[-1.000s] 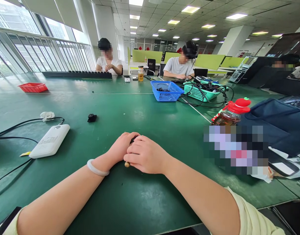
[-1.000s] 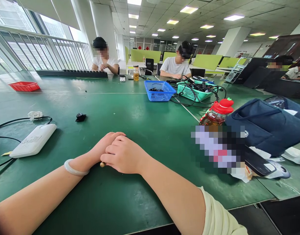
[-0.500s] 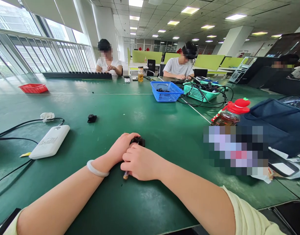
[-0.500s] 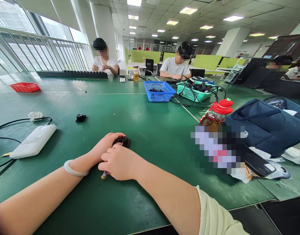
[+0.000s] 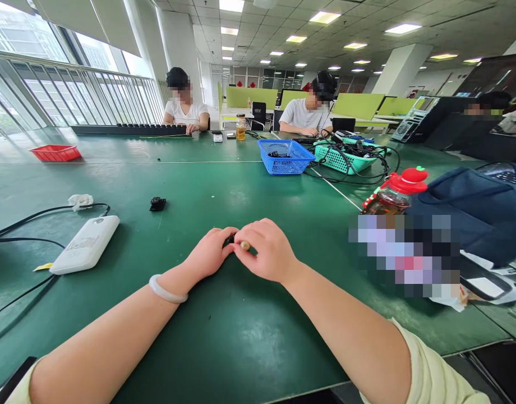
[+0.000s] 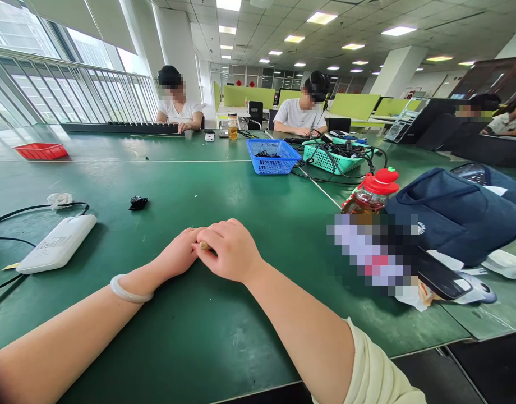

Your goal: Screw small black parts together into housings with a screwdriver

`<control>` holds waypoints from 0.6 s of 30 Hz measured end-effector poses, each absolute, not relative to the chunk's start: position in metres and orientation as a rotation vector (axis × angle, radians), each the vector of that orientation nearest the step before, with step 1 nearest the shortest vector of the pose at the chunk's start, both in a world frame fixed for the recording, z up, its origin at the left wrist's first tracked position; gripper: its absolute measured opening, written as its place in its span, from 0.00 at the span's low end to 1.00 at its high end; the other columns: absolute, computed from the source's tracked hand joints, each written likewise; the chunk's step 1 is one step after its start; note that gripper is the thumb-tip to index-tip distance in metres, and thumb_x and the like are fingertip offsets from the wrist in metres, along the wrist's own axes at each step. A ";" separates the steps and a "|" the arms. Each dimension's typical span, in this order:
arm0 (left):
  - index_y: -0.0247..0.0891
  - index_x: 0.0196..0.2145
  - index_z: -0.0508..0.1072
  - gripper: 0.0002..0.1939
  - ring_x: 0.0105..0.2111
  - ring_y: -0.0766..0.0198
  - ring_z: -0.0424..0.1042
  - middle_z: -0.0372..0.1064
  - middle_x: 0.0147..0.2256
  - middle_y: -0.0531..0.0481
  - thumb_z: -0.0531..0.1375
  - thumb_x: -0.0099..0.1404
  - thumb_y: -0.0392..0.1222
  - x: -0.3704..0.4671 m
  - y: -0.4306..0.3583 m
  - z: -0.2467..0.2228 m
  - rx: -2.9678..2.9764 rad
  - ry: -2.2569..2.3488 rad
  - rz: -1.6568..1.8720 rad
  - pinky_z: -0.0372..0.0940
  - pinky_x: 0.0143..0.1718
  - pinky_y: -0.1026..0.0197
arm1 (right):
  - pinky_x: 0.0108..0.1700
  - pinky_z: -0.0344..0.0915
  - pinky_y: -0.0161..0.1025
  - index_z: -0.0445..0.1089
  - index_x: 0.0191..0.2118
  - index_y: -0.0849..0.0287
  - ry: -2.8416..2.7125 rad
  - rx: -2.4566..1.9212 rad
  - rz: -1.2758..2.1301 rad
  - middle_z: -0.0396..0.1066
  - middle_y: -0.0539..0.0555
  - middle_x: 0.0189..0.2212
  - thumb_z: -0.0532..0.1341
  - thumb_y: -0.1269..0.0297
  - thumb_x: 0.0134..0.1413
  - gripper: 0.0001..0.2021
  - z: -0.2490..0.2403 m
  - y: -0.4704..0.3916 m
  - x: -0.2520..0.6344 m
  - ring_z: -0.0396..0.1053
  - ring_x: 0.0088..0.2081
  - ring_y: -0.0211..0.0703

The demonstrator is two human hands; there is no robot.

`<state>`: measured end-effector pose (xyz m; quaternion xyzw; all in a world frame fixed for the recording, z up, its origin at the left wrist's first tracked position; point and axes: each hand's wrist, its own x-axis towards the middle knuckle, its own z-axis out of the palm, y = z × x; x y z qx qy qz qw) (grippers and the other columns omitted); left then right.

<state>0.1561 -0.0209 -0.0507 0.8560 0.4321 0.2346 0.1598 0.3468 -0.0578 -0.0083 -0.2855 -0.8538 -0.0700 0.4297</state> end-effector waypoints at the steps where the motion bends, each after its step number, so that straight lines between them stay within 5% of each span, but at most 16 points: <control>1: 0.42 0.48 0.72 0.14 0.47 0.51 0.70 0.75 0.48 0.46 0.52 0.68 0.43 0.157 -0.023 -0.048 2.428 1.256 0.671 0.64 0.55 0.45 | 0.38 0.58 0.39 0.68 0.31 0.57 -2.046 -0.754 -0.154 0.74 0.51 0.28 0.57 0.67 0.63 0.08 -0.009 -0.056 0.348 0.69 0.32 0.39; 18: 0.42 0.53 0.71 0.18 0.50 0.50 0.70 0.75 0.49 0.45 0.56 0.67 0.43 0.162 -0.028 -0.036 2.353 1.388 0.600 0.66 0.54 0.47 | 0.27 0.59 0.33 0.66 0.26 0.56 -1.320 -1.193 0.441 0.63 0.46 0.20 0.62 0.50 0.54 0.16 -0.015 -0.037 0.356 0.59 0.22 0.35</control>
